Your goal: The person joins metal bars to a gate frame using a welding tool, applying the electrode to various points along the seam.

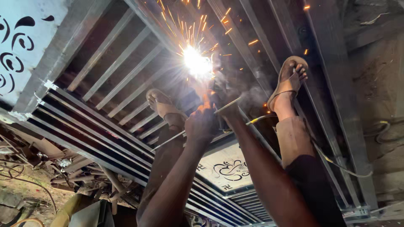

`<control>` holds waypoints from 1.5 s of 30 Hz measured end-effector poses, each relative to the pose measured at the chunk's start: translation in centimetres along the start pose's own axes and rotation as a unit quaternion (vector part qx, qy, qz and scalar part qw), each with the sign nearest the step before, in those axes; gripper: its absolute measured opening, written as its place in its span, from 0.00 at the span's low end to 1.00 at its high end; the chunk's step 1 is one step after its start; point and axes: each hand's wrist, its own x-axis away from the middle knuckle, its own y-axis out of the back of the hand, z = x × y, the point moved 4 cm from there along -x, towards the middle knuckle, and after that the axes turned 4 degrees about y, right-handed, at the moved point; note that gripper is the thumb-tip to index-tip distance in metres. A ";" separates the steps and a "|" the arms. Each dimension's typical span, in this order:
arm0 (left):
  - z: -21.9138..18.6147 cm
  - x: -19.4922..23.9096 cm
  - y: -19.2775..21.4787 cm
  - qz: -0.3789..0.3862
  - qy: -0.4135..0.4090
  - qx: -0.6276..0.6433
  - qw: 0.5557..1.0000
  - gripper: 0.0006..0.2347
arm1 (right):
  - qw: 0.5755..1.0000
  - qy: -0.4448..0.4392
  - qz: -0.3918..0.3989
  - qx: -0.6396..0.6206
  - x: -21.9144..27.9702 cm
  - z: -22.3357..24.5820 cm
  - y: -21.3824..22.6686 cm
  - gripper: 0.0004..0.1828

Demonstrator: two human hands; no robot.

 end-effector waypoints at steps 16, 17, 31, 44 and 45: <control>-0.6 0.4 0.4 -0.069 -0.034 -0.022 0.997 0.17 | 0.999 -0.015 0.016 0.027 0.4 0.5 -0.7 0.16; -0.4 0.5 0.2 -0.057 -0.026 -0.020 0.998 0.18 | 0.999 -0.016 0.015 0.027 0.5 0.5 -0.4 0.16; 0.0 0.1 0.0 0.072 0.053 -0.002 0.996 0.19 | 0.998 -0.028 0.022 0.051 0.4 1.3 -0.6 0.18; -0.3 0.7 0.7 -0.015 -0.014 0.004 1.000 0.19 | 0.994 -0.041 -0.006 0.099 0.3 0.3 0.6 0.20; -0.6 0.8 0.9 -0.052 -0.037 -0.011 0.998 0.18 | 0.994 -0.043 -0.009 0.103 0.3 0.2 0.7 0.21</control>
